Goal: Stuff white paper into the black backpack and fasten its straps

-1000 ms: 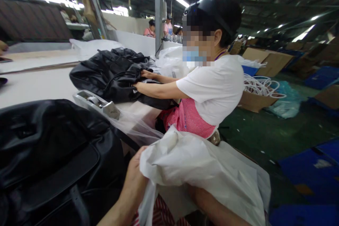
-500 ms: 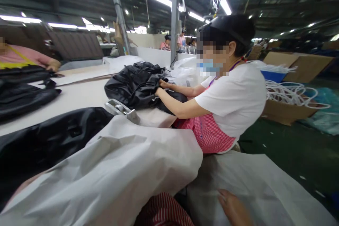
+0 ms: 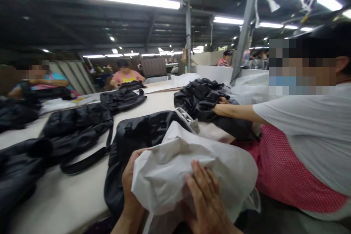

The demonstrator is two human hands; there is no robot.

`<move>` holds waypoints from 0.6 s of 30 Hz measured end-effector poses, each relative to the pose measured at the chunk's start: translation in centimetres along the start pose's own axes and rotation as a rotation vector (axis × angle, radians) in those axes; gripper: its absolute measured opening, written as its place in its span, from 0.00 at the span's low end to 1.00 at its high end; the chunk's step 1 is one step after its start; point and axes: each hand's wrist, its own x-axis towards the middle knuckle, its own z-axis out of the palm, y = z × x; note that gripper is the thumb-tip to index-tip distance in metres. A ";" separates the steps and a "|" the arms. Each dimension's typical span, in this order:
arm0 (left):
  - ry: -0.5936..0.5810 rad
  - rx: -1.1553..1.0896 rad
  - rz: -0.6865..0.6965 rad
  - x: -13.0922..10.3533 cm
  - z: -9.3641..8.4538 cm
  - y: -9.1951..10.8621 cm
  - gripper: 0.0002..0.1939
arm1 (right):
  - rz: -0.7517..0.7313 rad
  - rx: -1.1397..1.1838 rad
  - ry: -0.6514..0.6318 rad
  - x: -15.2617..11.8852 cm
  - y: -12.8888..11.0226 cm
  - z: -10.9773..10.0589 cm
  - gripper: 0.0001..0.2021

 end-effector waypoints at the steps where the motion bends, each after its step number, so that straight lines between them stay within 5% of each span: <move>1: -0.008 0.004 -0.031 0.2 -1.2 -0.1 0.17 | 0.019 0.084 0.032 0.7 0.2 0.4 0.23; 6: -0.143 0.246 -0.104 0.6 -7.9 -1.8 0.12 | 0.118 0.342 -0.061 4.8 1.4 -0.2 0.08; 8: -0.105 0.352 -0.088 0.4 -9.5 -2.4 0.10 | 0.039 0.316 -0.098 5.8 -0.2 0.2 0.19; 10: -0.032 0.417 -0.043 0.0 -10.1 -2.7 0.10 | -0.117 0.284 -0.027 5.9 -3.1 1.4 0.28; 13: 0.019 0.472 0.055 -0.2 -9.9 -2.9 0.12 | -0.311 0.238 0.078 5.2 -7.8 4.2 0.26; 18: 0.019 0.547 0.125 -0.2 -10.0 -3.8 0.18 | -0.184 0.325 0.037 3.4 -10.0 7.7 0.28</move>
